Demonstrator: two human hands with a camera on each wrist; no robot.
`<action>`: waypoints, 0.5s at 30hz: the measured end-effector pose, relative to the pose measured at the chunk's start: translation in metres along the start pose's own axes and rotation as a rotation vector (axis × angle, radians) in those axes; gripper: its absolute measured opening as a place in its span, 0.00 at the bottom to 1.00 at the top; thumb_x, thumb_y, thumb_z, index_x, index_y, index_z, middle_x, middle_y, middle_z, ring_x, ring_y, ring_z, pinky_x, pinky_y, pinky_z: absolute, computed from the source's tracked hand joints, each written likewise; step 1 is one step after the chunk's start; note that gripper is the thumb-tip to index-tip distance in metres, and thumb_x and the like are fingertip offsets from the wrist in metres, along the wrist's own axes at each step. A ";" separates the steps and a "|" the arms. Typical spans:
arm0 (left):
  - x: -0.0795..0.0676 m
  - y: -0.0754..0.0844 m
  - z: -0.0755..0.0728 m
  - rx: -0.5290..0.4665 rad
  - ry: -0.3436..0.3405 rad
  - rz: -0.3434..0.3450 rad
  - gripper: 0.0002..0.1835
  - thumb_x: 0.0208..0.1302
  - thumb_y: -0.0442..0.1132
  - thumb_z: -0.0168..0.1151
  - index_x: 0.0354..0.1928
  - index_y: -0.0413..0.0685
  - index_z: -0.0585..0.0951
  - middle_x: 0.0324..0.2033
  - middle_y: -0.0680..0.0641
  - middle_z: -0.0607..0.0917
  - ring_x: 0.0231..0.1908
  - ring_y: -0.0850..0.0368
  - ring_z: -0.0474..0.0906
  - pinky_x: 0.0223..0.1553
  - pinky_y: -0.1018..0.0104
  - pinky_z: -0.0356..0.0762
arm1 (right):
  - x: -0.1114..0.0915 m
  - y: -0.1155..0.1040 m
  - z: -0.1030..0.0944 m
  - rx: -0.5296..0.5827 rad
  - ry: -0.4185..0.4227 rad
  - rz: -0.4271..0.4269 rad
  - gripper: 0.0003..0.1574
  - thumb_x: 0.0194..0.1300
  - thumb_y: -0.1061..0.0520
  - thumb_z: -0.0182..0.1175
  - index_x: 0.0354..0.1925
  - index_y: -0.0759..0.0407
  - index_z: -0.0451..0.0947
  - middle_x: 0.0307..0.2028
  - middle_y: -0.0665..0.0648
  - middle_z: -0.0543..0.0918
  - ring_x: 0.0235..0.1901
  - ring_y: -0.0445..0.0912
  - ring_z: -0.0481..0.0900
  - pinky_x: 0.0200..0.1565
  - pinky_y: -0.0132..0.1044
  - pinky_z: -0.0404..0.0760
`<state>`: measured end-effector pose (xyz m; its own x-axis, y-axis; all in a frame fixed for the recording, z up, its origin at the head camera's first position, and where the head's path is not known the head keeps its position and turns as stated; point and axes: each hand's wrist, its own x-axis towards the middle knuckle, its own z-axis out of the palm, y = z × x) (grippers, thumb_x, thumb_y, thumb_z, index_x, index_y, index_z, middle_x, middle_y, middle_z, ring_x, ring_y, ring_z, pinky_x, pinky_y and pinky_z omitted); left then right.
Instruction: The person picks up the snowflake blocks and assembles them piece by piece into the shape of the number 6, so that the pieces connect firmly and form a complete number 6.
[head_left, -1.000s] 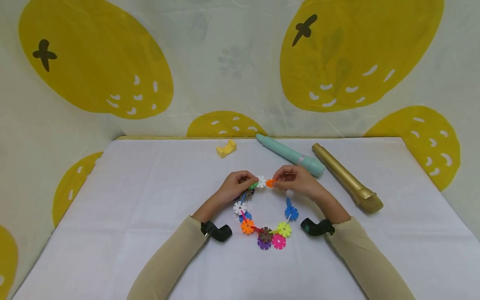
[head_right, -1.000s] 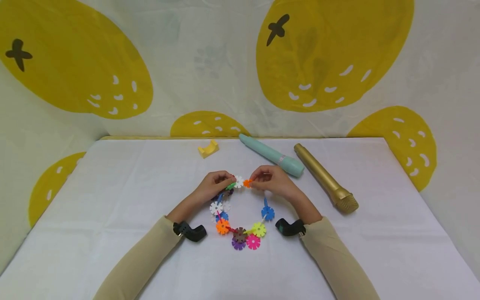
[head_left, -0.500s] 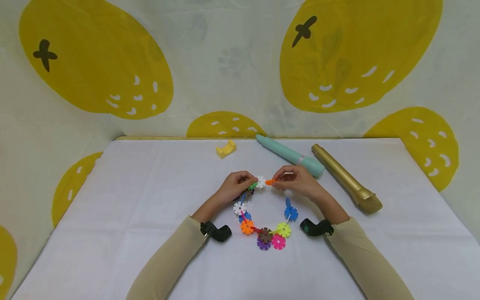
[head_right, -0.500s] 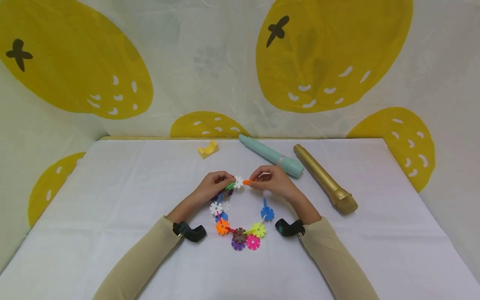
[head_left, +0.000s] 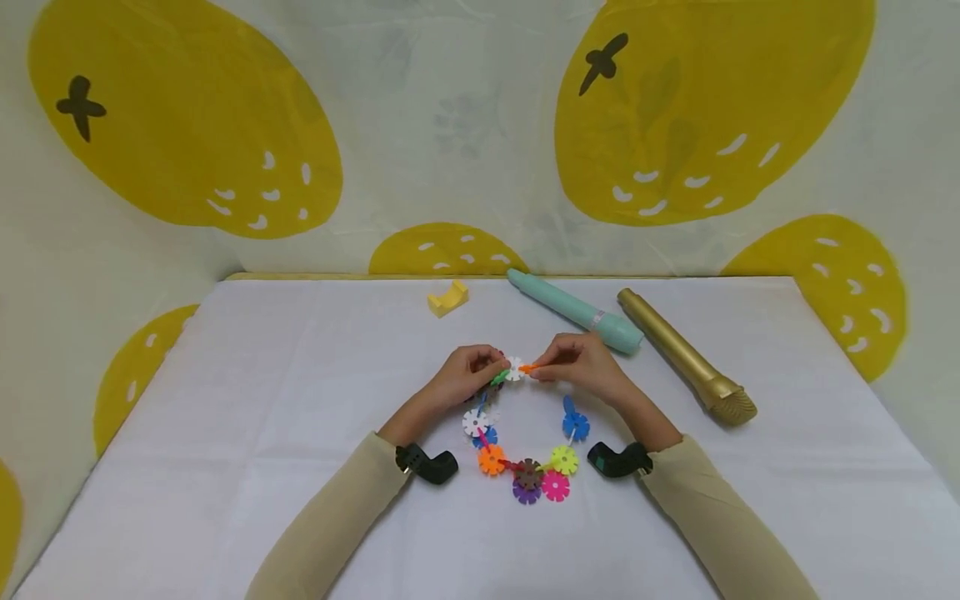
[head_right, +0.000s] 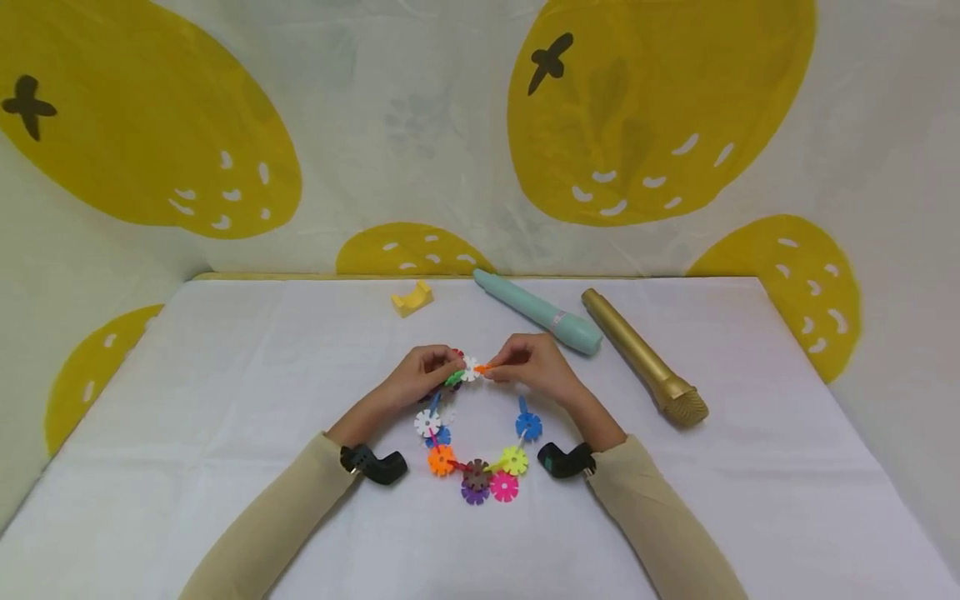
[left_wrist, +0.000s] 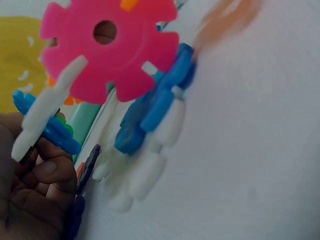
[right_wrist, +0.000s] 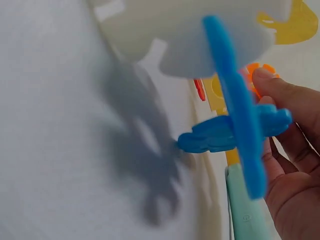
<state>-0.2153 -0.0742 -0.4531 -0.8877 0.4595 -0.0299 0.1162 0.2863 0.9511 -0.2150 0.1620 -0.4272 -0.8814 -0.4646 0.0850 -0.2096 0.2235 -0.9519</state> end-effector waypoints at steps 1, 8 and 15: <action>0.000 0.000 -0.001 -0.004 -0.007 0.004 0.12 0.72 0.39 0.56 0.42 0.35 0.80 0.23 0.52 0.74 0.23 0.61 0.67 0.26 0.71 0.66 | 0.001 0.000 0.001 0.004 -0.001 -0.003 0.06 0.58 0.67 0.68 0.35 0.69 0.83 0.35 0.66 0.85 0.31 0.45 0.85 0.36 0.34 0.83; 0.000 -0.002 -0.002 -0.043 -0.050 0.025 0.12 0.72 0.40 0.55 0.41 0.36 0.80 0.25 0.53 0.75 0.26 0.61 0.68 0.29 0.71 0.66 | 0.002 0.000 0.003 -0.013 -0.032 -0.001 0.09 0.59 0.65 0.68 0.39 0.68 0.82 0.37 0.63 0.84 0.34 0.47 0.83 0.40 0.33 0.82; 0.002 -0.003 -0.005 -0.047 -0.115 0.046 0.10 0.71 0.38 0.55 0.36 0.37 0.78 0.23 0.52 0.73 0.24 0.59 0.66 0.27 0.71 0.64 | 0.001 0.004 -0.003 -0.091 -0.084 0.029 0.12 0.61 0.67 0.66 0.44 0.68 0.81 0.41 0.64 0.83 0.36 0.48 0.80 0.40 0.30 0.79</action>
<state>-0.2199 -0.0785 -0.4539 -0.8245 0.5656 -0.0189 0.1318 0.2243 0.9656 -0.2184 0.1653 -0.4300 -0.8500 -0.5260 0.0292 -0.2255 0.3132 -0.9225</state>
